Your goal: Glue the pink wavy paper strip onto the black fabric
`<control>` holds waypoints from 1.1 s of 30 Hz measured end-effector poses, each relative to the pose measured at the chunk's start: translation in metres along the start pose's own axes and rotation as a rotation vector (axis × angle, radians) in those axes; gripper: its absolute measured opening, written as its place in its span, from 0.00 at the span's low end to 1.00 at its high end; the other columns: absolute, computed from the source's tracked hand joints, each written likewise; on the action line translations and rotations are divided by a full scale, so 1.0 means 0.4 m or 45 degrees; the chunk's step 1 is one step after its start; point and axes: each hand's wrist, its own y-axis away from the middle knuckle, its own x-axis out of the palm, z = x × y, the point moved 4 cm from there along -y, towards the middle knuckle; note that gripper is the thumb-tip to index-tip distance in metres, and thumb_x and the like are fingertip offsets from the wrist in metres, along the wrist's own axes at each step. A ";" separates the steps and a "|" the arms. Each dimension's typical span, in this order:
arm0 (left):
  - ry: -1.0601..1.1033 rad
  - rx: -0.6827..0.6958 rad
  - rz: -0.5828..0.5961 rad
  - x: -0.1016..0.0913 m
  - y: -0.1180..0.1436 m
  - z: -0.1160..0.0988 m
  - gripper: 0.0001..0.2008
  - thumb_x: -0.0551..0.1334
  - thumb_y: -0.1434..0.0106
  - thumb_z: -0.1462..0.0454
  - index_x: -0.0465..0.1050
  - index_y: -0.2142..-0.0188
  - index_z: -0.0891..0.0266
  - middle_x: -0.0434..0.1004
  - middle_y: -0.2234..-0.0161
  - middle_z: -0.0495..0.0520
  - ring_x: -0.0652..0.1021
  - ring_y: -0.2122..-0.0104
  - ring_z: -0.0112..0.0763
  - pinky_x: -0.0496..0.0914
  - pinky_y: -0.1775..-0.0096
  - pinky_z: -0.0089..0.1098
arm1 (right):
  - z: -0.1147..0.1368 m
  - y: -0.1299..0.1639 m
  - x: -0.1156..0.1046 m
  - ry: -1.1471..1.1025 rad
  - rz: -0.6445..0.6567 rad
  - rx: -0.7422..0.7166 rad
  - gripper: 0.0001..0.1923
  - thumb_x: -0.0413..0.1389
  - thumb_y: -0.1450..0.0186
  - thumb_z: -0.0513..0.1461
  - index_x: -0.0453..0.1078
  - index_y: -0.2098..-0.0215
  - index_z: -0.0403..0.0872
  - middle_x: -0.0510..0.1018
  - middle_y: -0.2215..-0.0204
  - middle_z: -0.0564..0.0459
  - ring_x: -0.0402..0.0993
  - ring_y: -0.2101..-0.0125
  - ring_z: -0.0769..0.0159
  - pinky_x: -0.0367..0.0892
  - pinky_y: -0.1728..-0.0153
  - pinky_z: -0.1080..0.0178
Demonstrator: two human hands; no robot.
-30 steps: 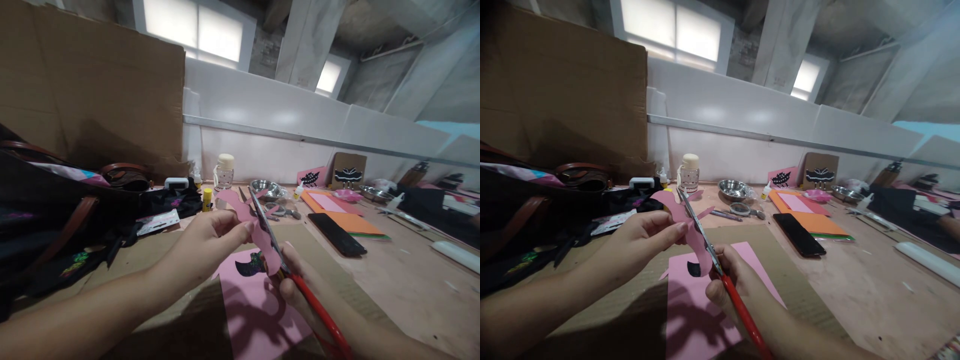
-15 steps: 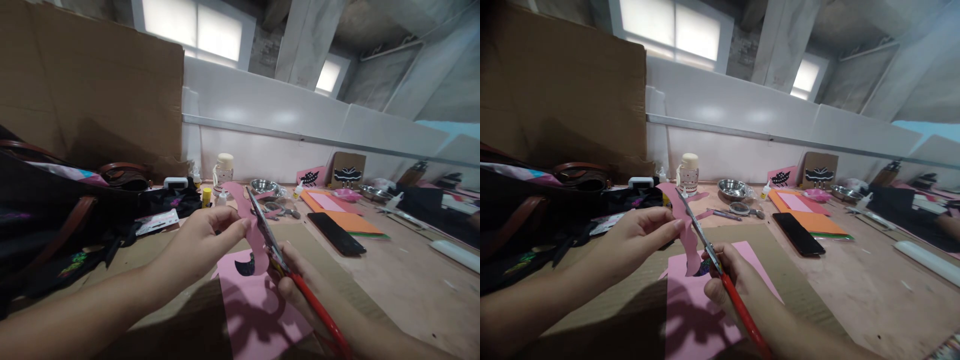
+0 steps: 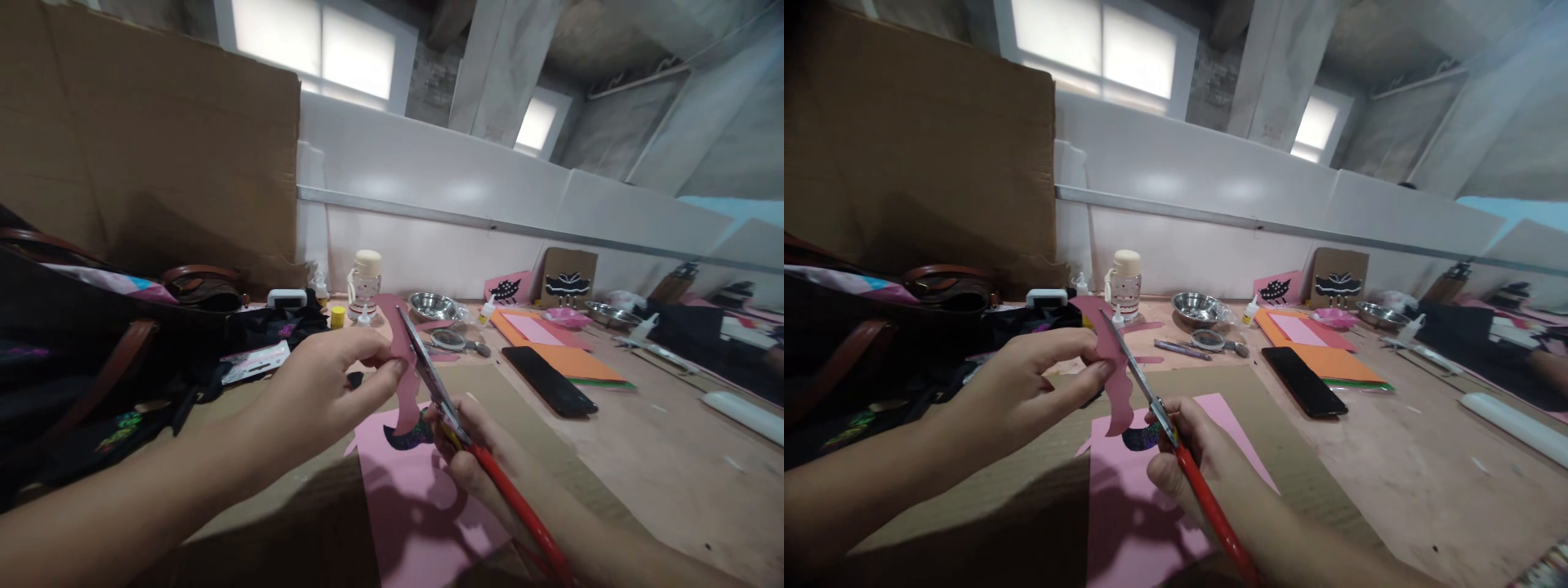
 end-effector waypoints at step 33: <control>0.442 -0.252 0.089 0.019 -0.011 0.042 0.16 0.60 0.30 0.53 0.76 0.68 0.59 0.78 0.69 0.47 0.76 0.66 0.32 0.67 0.64 0.29 | 0.051 -0.007 -0.016 0.053 0.036 -0.159 0.19 0.54 0.26 0.54 0.68 0.42 0.57 0.78 0.52 0.49 0.77 0.52 0.57 0.74 0.48 0.56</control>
